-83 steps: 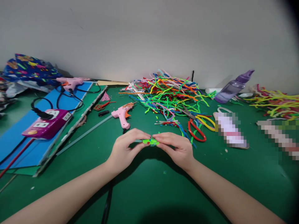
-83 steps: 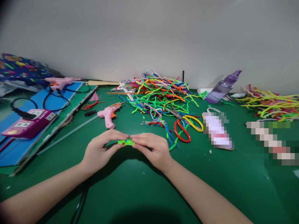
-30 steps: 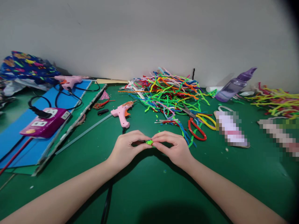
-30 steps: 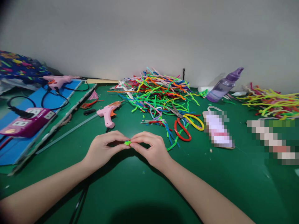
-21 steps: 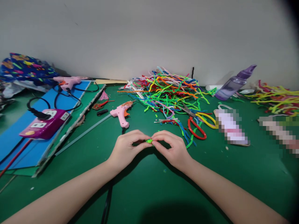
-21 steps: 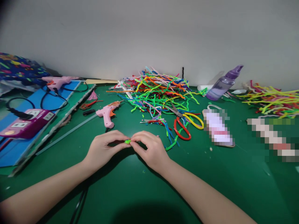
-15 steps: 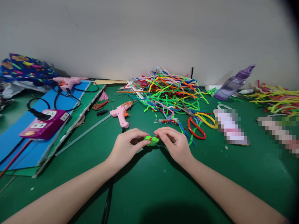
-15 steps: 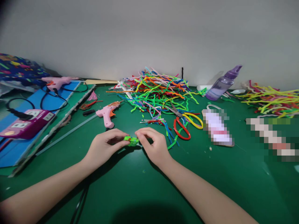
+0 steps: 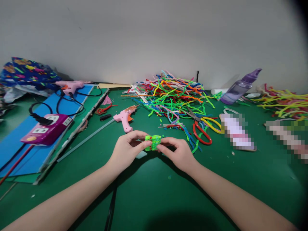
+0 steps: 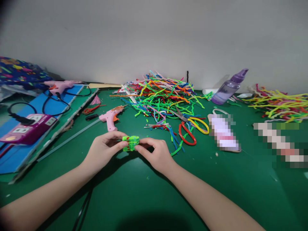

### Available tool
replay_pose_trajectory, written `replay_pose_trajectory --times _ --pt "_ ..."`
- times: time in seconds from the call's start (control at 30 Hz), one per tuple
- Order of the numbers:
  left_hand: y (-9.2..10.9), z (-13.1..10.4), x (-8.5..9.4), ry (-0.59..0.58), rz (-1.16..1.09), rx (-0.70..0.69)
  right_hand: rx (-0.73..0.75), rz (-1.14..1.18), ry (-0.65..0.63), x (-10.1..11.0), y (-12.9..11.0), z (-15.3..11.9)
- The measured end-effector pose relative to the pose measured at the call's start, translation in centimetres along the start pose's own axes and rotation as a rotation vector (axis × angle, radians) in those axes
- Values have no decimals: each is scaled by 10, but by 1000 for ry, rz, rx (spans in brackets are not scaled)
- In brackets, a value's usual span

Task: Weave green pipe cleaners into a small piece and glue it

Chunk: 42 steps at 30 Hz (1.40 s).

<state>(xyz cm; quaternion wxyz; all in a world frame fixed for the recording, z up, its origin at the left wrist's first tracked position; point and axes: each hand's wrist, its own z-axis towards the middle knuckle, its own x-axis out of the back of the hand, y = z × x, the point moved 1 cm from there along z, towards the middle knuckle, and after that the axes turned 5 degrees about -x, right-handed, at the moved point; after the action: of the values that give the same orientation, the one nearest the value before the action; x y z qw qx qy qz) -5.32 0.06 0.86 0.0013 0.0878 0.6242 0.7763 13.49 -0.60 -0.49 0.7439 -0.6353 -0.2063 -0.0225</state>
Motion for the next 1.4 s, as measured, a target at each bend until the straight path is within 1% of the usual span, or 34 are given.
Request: replay_pose_trajectory --times 0.1,0.2,0.3,0.4,0.5,0.6,0.7,0.83,0.97,1.07,1.2,1.4 --pt "1 -2 -2 -55 -28 26 -21 107 18 0 2 0" --pt "-2 -3 -5 -133 -113 70 -43 134 68 0 6 1" --pt "-6 -4 -6 -173 -167 76 -24 89 105 1 6 2" --pt "-6 -6 -7 -195 -160 57 59 -62 93 3 1 1" --pt "-3 -7 -7 -197 -67 32 150 -252 29 3 -5 0" --pt "-2 -8 -7 -206 0 38 212 -360 -13 2 -8 -1" --pt "-3 -8 -7 -229 -29 61 253 -385 19 2 -8 0" --pt "-4 -6 -6 -168 92 39 295 -359 26 3 -6 0" --pt "-2 -5 -4 -125 137 -17 276 -259 0 3 -5 -1" --pt "-2 -5 -4 -95 116 4 243 -193 39 4 -5 0" --pt "-3 -4 -5 -130 38 93 193 -196 73 5 -4 1" --pt "-4 -3 -5 -184 32 143 198 -241 70 5 -4 -1"
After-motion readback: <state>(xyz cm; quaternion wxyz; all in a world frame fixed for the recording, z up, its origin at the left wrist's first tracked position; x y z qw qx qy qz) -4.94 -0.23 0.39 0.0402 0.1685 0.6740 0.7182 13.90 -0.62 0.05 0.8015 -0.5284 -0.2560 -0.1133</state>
